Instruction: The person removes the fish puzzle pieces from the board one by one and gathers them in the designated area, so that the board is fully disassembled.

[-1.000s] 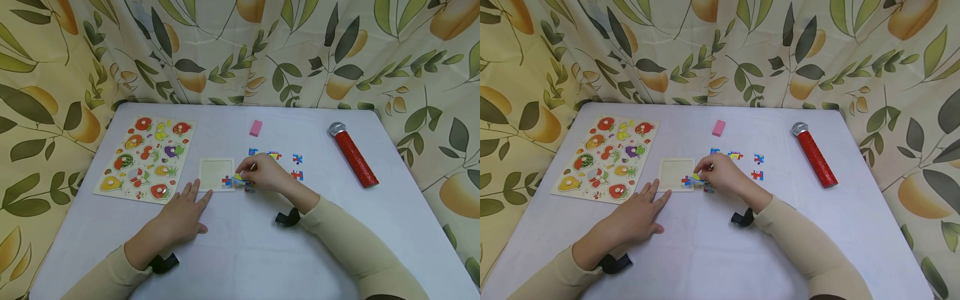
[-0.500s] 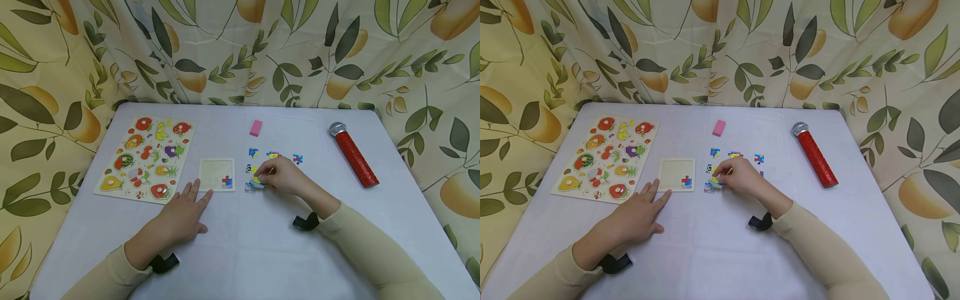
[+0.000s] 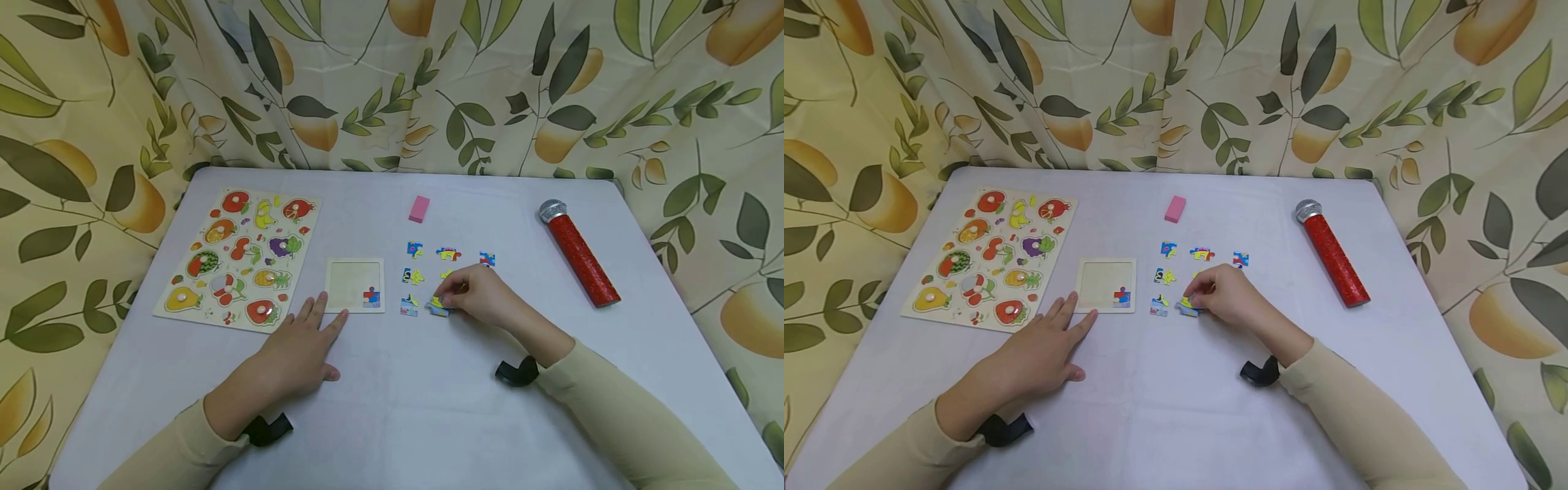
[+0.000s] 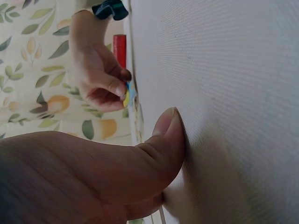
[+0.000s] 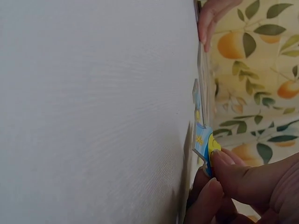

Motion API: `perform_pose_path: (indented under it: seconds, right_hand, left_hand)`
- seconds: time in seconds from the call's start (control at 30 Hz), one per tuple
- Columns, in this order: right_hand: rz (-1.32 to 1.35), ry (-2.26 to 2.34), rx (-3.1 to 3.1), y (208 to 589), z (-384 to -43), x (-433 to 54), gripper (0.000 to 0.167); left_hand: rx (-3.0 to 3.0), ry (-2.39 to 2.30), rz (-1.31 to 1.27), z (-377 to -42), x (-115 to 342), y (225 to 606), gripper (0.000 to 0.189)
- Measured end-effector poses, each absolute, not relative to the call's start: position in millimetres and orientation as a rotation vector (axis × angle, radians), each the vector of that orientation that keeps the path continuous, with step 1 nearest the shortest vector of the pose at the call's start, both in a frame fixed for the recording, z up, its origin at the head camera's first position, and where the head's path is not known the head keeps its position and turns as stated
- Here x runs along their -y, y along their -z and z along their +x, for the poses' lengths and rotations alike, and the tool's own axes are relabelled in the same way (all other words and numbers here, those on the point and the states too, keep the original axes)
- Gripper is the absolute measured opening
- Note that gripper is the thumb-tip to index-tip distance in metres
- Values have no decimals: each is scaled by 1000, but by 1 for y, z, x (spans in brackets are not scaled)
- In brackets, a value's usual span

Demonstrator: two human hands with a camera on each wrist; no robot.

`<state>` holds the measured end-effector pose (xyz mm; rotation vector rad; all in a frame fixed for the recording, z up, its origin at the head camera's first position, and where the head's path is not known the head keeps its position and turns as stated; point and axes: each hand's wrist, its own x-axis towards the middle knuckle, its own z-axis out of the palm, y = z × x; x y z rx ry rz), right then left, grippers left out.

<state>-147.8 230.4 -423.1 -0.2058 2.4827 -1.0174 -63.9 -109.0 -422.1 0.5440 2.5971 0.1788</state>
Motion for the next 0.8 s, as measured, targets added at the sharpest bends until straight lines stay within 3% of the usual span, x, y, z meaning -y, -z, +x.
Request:
perform_pose_path:
  seconds: [0.8]
  right_hand:
    - [-188, 920, -2602, 424, -137, -235, 12]
  left_hand:
    - [-2588, -193, 544, -64, 110, 422, 98]
